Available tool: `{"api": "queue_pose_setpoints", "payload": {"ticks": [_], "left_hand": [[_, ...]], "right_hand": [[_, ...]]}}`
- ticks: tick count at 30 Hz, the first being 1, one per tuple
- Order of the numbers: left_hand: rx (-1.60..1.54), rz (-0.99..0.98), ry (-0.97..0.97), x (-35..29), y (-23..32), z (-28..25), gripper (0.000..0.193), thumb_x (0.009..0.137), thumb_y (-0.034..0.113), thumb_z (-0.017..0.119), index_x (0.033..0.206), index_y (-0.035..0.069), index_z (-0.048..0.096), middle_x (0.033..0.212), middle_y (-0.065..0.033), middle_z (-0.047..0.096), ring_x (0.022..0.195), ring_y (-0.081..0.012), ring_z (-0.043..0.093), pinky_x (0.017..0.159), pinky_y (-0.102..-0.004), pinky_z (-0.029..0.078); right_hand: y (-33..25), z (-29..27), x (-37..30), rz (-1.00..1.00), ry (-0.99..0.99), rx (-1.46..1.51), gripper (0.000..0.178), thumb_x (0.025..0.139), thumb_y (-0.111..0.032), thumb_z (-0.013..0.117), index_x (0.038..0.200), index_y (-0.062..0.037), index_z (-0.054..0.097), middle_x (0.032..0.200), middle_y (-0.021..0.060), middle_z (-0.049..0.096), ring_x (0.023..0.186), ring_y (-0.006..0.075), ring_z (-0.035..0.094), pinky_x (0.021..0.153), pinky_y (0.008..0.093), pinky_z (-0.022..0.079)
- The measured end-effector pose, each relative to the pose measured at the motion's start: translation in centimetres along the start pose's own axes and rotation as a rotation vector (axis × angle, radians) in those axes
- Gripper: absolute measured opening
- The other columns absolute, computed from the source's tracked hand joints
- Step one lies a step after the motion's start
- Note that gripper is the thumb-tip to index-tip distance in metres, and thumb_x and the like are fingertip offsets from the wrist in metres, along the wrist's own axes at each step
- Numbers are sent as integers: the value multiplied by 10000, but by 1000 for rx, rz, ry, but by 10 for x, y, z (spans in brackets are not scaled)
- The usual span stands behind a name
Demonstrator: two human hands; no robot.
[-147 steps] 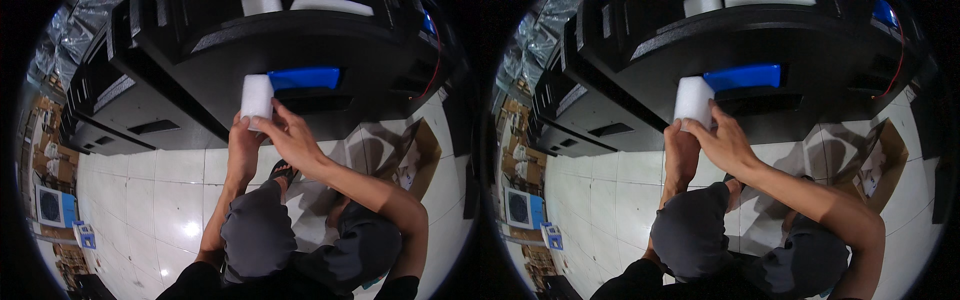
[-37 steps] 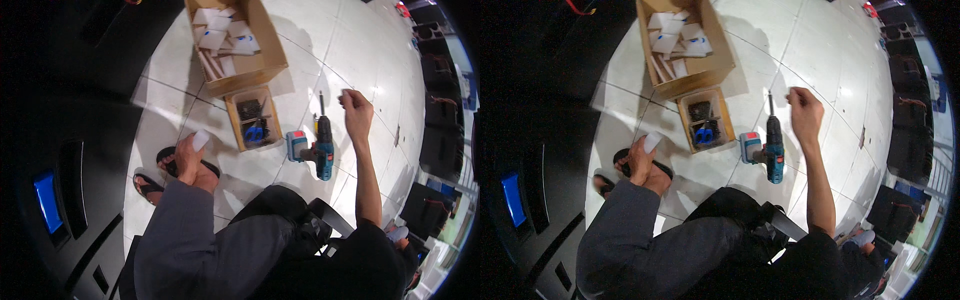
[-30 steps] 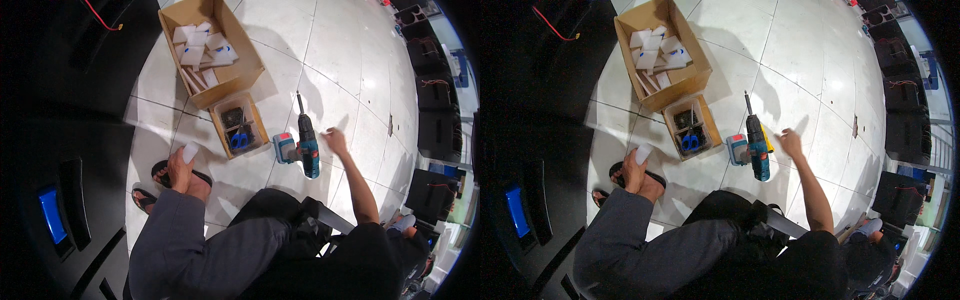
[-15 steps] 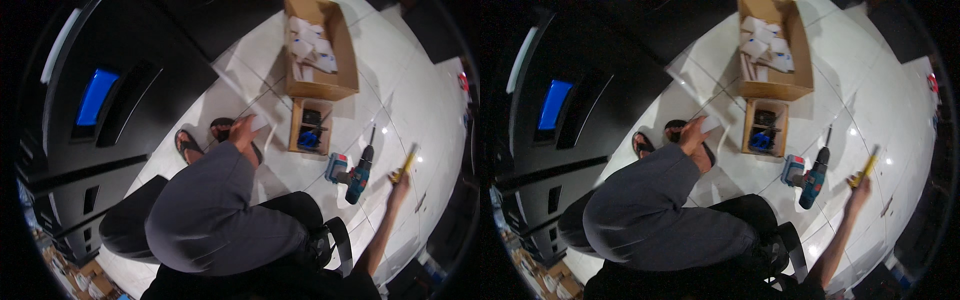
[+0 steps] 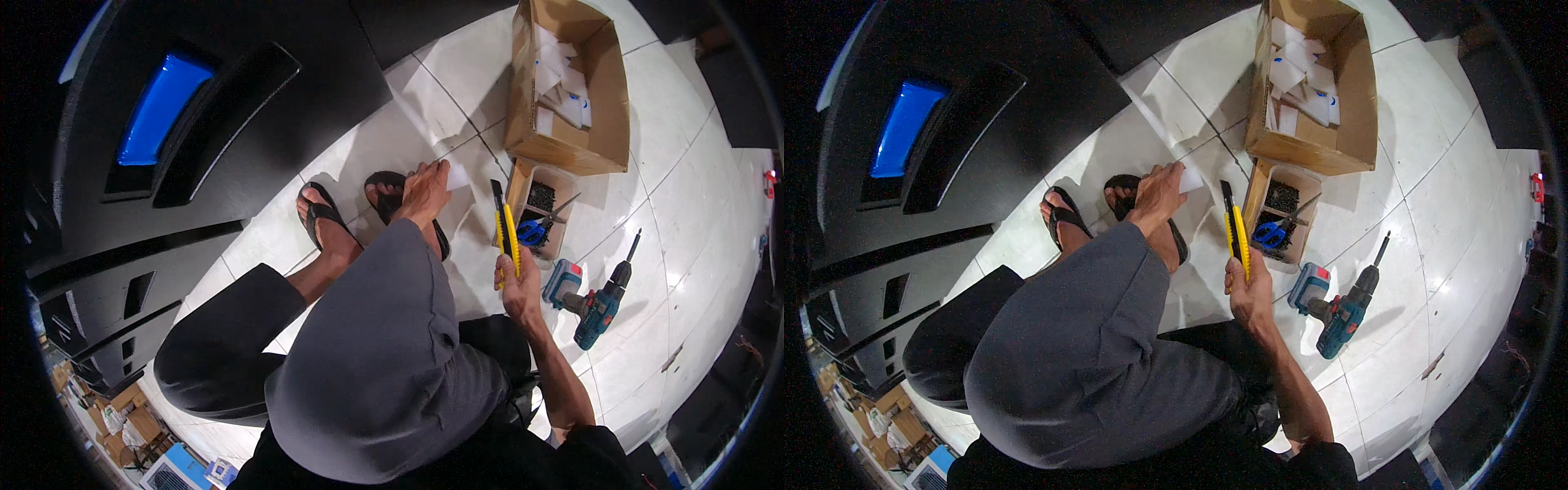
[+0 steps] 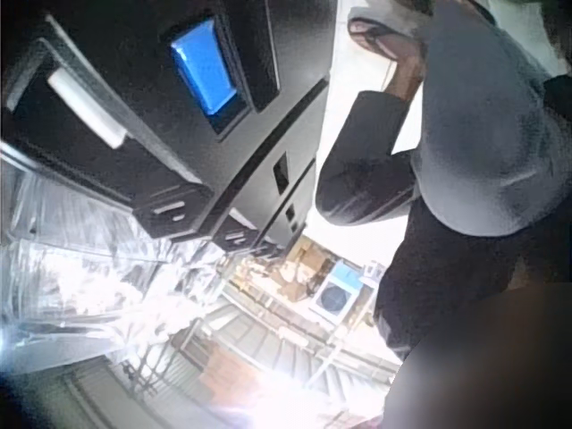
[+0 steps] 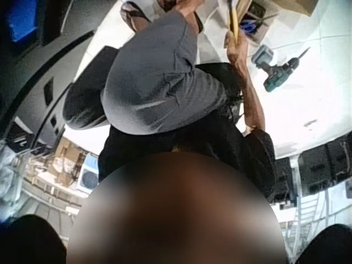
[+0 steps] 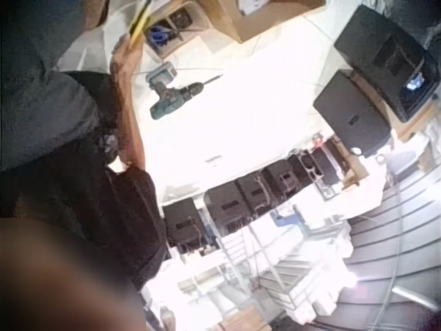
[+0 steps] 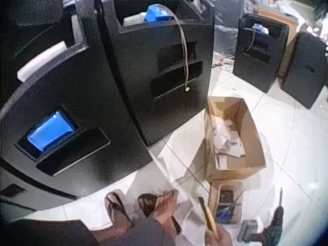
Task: The person sits on the floor and uses a utility knife to cut wires on a blue electronic component. They then place the component into a black enclosure and cut and fit white foam padding around it to secure it in place.
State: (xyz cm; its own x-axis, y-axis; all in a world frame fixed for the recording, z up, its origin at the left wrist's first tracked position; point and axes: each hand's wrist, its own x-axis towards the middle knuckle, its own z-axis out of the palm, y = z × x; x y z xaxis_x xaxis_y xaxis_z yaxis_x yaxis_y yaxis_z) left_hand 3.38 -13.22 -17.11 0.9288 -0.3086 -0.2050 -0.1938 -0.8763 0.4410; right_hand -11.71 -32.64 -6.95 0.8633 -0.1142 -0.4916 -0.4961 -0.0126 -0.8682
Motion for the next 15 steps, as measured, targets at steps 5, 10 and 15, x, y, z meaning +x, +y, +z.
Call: {"api": "queue_pose_setpoints", "payload": {"ticks": [5, 10, 15], "left_hand": [[-8, 2, -27, 2, 5, -2, 472, 754, 143, 757, 1136, 23, 507, 1122, -162, 596, 1078, -377, 550, 891, -481, 474], [-4, -29, 21, 2, 3, 3, 492, 739, 149, 763, 1138, 18, 506, 1131, -162, 595, 1086, -375, 549, 897, -470, 475], [21, -7, 20, 0, 6, 1, 516, 749, 170, 755, 1175, 20, 505, 1145, -152, 597, 1104, -370, 550, 902, -467, 479]], "right_hand": [[7, 7, 3, 125, 287, -99, 325, 966, -284, 626, 827, 10, 615, 599, -29, 504, 526, 61, 436, 482, 245, 345], [1, 23, 19, 127, 422, -184, 369, 961, -311, 650, 780, 9, 617, 585, -22, 519, 520, 58, 453, 470, 256, 361], [30, 26, 37, -74, 291, -394, 257, 996, -249, 573, 1067, -2, 562, 761, 134, 646, 634, 242, 619, 569, 376, 477]]}}
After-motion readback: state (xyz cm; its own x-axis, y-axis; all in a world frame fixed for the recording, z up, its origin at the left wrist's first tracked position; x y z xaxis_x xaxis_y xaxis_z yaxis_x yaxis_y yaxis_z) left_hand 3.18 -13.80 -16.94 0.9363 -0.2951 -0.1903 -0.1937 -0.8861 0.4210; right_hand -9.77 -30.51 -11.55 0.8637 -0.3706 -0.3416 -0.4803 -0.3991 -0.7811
